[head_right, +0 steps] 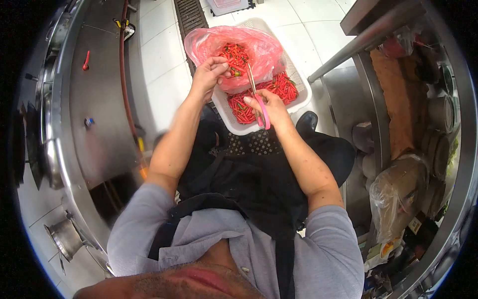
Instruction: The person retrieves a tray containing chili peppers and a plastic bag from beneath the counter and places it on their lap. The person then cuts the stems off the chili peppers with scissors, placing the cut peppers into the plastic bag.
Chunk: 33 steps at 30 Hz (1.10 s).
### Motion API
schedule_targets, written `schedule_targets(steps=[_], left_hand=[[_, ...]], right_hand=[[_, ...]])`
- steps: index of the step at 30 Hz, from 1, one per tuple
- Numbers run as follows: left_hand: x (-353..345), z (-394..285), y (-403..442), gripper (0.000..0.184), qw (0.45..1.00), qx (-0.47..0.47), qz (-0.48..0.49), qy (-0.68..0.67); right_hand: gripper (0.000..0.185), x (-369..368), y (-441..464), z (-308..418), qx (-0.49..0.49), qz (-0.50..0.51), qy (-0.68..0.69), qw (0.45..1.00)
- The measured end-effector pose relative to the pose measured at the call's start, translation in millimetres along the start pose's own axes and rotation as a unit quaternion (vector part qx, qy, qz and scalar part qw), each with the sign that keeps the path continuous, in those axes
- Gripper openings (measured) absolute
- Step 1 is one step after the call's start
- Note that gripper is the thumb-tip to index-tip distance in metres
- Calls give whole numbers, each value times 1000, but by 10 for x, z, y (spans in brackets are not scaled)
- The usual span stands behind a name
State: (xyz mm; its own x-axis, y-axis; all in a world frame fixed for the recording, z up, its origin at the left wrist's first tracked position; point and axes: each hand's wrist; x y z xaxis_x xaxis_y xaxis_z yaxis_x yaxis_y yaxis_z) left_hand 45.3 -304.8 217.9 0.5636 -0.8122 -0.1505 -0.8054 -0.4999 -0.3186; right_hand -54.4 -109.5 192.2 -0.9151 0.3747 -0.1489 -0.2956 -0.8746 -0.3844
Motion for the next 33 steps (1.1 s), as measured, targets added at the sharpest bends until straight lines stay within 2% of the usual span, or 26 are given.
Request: schedule_targets(steps=[2,4,6,8,12,14,18,20,21,23,27,29,33], left_hand=[[2,10,25,20,997,-44,-20,-66],[-31,25,23,20,997,-44,-20,-68],[-83,65,7,19,998,-25,-8,-51],[-114,114,3,19,999,-20,-1,-44],[-94,198,1,19,1000,15,-6,4],[-46,260,44,18,995,42,-29,89],[3,222,68,17,980,61,-35,184],[45,313,117,17,979,51,17,198],[51,318,120,17,979,51,17,198],[63,326,125,15,967,37,17,250],[127,345,115,21,960,31,-13,276],[188,446,152,19,945,-12,-25,326],[184,398,113,18,930,-15,-37,366]], right_hand=[[35,-33,55,-54,-38,64,36,997],[34,-115,88,-5,-33,58,11,998],[44,-179,141,-5,10,32,62,998],[44,-186,160,66,5,8,54,998],[48,-160,262,125,-2,-31,24,999],[49,-136,285,138,-41,-32,-23,998],[47,-129,331,114,-45,-39,-52,997],[41,-140,342,90,-9,-38,-66,997],[41,-131,371,42,-9,-38,-66,997],[41,-107,441,-65,14,-59,-156,986],[42,-147,396,52,27,-73,-203,976],[41,-153,402,38,58,-83,-262,960],[40,-125,449,-37,8,-43,-207,977]])
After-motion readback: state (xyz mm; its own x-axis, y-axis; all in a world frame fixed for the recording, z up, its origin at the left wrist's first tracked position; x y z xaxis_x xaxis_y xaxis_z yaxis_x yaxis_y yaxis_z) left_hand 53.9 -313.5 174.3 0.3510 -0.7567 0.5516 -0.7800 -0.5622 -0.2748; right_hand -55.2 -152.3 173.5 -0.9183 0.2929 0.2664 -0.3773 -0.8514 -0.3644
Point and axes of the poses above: each hand's wrist, its own y-axis towards the middle knuckle, its own x-axis out of the back of the hand, z = x × y, and after that the axes turned 12 degrees about z, right-handed
